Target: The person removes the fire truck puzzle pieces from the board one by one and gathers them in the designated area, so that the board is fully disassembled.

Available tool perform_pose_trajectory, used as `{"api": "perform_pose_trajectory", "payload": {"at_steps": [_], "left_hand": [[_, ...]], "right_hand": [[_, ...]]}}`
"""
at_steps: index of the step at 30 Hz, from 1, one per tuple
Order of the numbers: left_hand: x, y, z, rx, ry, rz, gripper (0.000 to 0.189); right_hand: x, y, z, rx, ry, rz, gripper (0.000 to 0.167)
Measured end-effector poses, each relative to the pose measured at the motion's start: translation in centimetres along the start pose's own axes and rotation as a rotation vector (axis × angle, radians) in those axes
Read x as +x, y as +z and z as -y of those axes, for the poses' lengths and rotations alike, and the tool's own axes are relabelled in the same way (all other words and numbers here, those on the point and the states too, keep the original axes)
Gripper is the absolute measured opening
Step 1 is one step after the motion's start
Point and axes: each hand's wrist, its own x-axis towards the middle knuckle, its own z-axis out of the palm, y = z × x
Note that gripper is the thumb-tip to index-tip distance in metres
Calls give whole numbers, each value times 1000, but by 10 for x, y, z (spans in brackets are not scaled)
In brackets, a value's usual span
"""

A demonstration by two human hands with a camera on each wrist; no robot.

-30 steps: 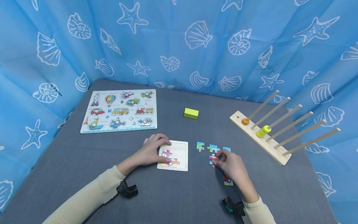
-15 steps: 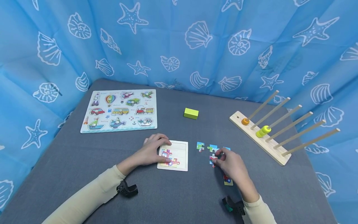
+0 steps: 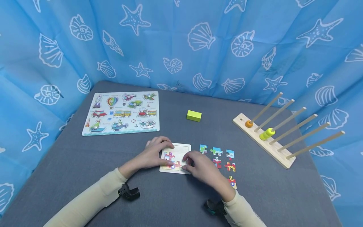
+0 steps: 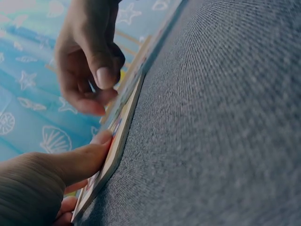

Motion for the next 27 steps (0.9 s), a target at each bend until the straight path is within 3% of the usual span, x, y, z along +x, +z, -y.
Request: {"api": "perform_pose_trajectory", "payload": {"at_steps": [5, 14, 27], "left_hand": [[0, 0, 2, 7, 30, -10, 56], [1, -4, 8, 8, 86, 49, 41], [1, -6, 9, -34, 73, 70, 44]], "right_hand": [[12, 16, 10, 13, 0, 19, 16], [16, 21, 9, 41, -11, -8, 16], [12, 27, 18, 31, 114, -50, 21]]}}
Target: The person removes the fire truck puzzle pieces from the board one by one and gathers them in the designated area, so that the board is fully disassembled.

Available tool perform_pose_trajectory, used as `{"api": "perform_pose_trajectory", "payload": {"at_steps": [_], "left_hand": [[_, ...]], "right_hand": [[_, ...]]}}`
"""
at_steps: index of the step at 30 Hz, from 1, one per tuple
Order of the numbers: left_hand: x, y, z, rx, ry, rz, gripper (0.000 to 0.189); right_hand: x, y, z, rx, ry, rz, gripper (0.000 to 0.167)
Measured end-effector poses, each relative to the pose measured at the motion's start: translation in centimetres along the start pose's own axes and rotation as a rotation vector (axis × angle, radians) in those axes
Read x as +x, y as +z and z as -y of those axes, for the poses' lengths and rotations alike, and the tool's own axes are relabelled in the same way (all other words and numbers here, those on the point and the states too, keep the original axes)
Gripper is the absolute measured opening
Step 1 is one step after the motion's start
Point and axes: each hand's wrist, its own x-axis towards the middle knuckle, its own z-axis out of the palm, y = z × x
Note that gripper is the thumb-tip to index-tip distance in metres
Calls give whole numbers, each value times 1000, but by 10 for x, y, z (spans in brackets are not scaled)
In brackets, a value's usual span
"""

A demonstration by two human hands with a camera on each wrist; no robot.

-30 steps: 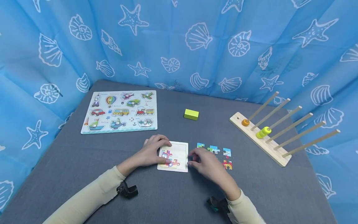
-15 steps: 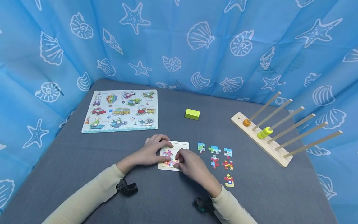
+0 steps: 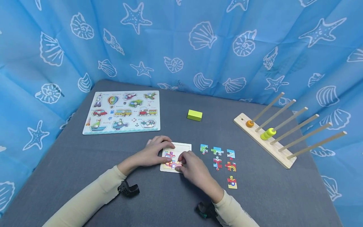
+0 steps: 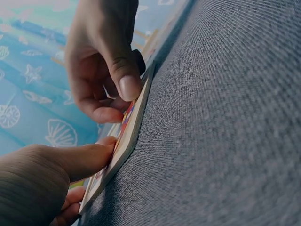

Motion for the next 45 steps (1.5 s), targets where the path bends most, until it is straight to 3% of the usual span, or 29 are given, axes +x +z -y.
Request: {"api": "perform_pose_trajectory", "payload": {"at_steps": [25, 37, 45], "left_hand": [[0, -3, -4, 2, -17, 14, 45], [-1, -2, 0, 6, -10, 10, 41], [0, 0, 1, 18, 27, 7, 37]], "right_hand": [[-1, 1, 3, 35, 48, -28, 25], [-2, -5, -6, 157, -69, -11, 12], [-18, -23, -20, 183, 41, -27, 10]]}}
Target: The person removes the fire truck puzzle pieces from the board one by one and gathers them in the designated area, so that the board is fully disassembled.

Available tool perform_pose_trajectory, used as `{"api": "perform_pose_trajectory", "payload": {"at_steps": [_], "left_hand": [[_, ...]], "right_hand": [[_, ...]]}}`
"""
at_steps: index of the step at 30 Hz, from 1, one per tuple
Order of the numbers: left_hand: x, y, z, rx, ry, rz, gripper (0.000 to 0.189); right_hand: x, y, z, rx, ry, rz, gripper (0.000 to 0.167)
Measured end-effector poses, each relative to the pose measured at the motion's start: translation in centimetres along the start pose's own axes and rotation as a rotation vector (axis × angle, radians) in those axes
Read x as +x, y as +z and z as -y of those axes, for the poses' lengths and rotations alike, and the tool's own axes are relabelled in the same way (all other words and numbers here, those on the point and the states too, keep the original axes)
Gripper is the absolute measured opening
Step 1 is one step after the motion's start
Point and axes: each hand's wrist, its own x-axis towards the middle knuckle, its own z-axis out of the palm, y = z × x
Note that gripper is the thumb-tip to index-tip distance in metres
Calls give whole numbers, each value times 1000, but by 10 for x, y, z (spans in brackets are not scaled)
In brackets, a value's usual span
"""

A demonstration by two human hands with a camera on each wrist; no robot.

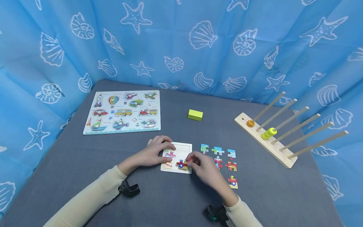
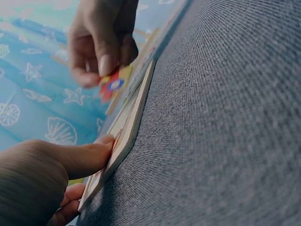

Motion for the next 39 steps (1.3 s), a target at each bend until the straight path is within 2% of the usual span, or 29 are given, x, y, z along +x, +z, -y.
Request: {"api": "perform_pose_trajectory", "payload": {"at_steps": [7, 11, 15, 19, 27, 34, 39], "left_hand": [[0, 2, 1, 1, -1, 12, 36], [0, 1, 1, -3, 7, 9, 35], [0, 0, 0, -2, 6, 18, 36], [0, 0, 1, 1, 8, 14, 37], [0, 1, 1, 0, 3, 21, 38], [-1, 0, 0, 0, 6, 20, 38], [-1, 0, 0, 1, 9, 19, 39]], "right_hand": [[-28, -35, -21, -85, 81, -56, 6], [-43, -50, -29, -103, 158, -72, 6], [-55, -57, -36, -93, 263, -49, 9], [-61, -57, -43, -102, 324, -14, 7], [-63, -54, -55, -131, 320, 2, 5], [-62, -54, -57, -154, 304, 11, 5], [-65, -53, -56, -197, 243, -7, 13]]}}
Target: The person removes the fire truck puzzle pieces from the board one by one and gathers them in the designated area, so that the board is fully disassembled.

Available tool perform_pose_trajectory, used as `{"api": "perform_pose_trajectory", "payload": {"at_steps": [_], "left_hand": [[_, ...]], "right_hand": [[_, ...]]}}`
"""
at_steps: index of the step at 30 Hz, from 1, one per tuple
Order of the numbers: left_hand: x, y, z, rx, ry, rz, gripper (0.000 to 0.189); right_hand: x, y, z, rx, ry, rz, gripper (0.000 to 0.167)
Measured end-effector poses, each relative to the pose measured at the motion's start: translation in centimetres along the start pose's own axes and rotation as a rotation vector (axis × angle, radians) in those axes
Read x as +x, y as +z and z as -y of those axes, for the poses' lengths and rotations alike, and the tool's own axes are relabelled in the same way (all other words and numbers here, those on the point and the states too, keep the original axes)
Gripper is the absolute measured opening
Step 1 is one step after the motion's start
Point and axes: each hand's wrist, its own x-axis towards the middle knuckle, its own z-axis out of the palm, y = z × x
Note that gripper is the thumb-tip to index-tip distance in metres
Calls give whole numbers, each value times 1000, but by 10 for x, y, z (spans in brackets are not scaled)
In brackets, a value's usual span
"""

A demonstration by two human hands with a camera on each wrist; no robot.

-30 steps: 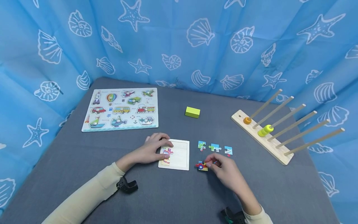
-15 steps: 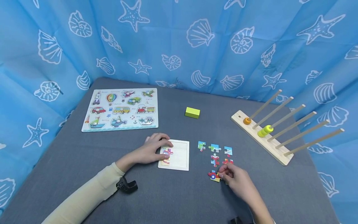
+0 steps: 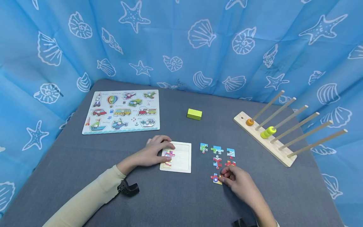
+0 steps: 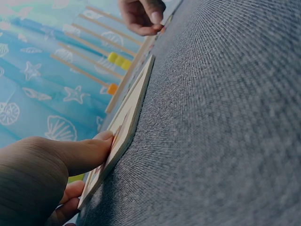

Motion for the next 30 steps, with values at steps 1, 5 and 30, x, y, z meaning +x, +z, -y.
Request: {"api": "perform_pose_trajectory", "payload": {"at_steps": [1, 5, 30], "left_hand": [[0, 0, 0, 0, 2, 0, 39], [0, 0, 1, 3, -6, 14, 40], [1, 1, 1, 11, -1, -8, 59]], "right_hand": [[-1, 1, 0, -11, -20, -3, 15], [-2, 3, 1, -33, -74, 10, 24], [35, 14, 82, -193, -304, -23, 22]]}}
